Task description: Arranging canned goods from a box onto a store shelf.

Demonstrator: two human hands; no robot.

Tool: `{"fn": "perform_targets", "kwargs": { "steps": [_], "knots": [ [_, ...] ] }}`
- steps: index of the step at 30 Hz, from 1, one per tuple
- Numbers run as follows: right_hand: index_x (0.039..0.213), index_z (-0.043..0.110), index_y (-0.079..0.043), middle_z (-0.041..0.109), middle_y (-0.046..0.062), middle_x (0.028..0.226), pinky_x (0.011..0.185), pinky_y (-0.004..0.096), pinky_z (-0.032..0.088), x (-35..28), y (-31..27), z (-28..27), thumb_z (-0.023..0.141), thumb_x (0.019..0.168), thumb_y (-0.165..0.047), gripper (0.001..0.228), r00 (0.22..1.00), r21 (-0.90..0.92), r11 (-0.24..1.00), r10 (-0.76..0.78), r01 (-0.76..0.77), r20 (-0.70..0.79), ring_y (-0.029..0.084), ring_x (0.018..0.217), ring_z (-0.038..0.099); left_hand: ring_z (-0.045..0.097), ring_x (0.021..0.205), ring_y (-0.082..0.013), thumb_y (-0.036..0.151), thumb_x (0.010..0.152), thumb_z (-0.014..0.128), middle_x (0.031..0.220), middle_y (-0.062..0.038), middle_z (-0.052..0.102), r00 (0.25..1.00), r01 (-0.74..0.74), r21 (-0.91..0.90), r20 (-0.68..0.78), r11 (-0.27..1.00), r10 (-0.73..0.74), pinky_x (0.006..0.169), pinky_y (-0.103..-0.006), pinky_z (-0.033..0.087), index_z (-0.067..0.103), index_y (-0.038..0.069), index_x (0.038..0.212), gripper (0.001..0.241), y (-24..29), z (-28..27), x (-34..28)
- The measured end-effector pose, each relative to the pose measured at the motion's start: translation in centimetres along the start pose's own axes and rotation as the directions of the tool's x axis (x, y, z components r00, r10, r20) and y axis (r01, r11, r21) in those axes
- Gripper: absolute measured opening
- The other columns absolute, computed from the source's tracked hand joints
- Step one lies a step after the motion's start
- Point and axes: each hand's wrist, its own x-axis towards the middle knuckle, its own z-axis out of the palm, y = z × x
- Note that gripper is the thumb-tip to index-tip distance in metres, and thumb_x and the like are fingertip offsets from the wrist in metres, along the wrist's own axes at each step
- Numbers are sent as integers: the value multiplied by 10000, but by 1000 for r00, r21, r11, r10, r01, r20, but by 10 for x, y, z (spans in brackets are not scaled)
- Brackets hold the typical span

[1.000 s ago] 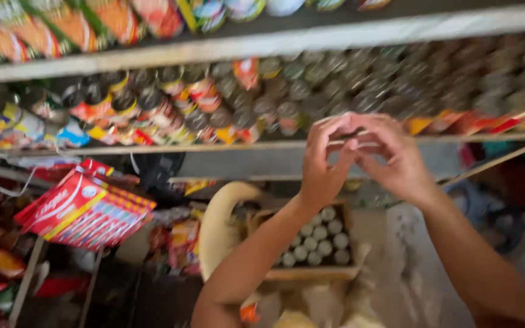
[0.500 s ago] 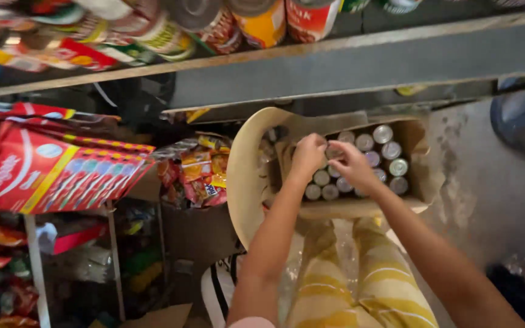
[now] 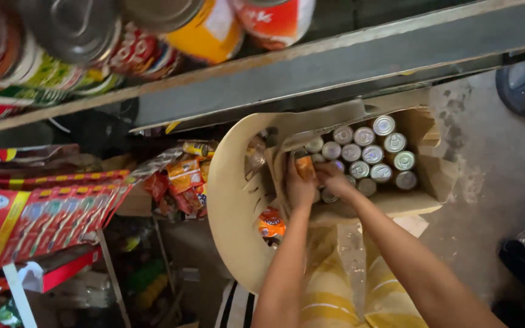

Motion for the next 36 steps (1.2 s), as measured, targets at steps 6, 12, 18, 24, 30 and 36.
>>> {"fn": "perform_targets", "kwargs": {
  "steps": [6,12,18,24,30,36],
  "knots": [
    [1495,486,-79,628,58,1377,1002,300,487,-24,-5,-60,494,935,18,569,994,303,947,-102,110,-43,164,1198,609,729,961,-401,261,1007,584,1071,-225,746,934,206,-88,315,974,-169,795,-460,572,586,156,1460,465,-3,21,20],
    [1629,284,-201,609,20,988,681,282,463,-61,-55,-121,546,840,61,871,995,214,971,97,-101,30,124,789,524,668,1152,-355,27,937,608,1288,-223,667,886,-216,-218,366,952,285,916,-430,539,480,104,1517,599,27,44,18],
    [1645,283,-198,571,-7,919,707,208,473,-112,-124,-173,519,817,103,912,971,85,973,-201,213,-128,91,782,511,640,1247,-344,-95,879,584,1387,-203,624,806,-327,-351,381,878,452,992,-390,527,368,96,1583,762,164,-6,-12],
    [1619,388,-166,620,12,1117,766,213,446,-191,-218,-248,462,860,166,832,936,99,947,-280,306,-212,92,900,535,661,1025,-309,-71,859,688,1229,-159,636,617,-632,-316,346,707,706,873,-363,554,439,159,1572,789,273,-32,-48],
    [1514,450,-103,485,24,1558,1085,287,427,-291,-340,-342,603,788,164,789,772,12,828,-517,561,-369,132,1338,516,632,1077,-307,11,783,805,1227,-123,602,343,-803,-396,302,445,889,946,-388,549,552,189,1513,792,462,-62,-95],
    [1458,538,-91,572,66,1402,1073,325,451,-379,-439,-464,678,779,98,718,431,-455,666,-738,591,-520,218,1265,568,567,1251,-343,96,744,864,1328,-150,591,105,-962,-256,-16,97,994,1033,-440,484,573,154,1457,772,647,-65,-153]
  ]
}}
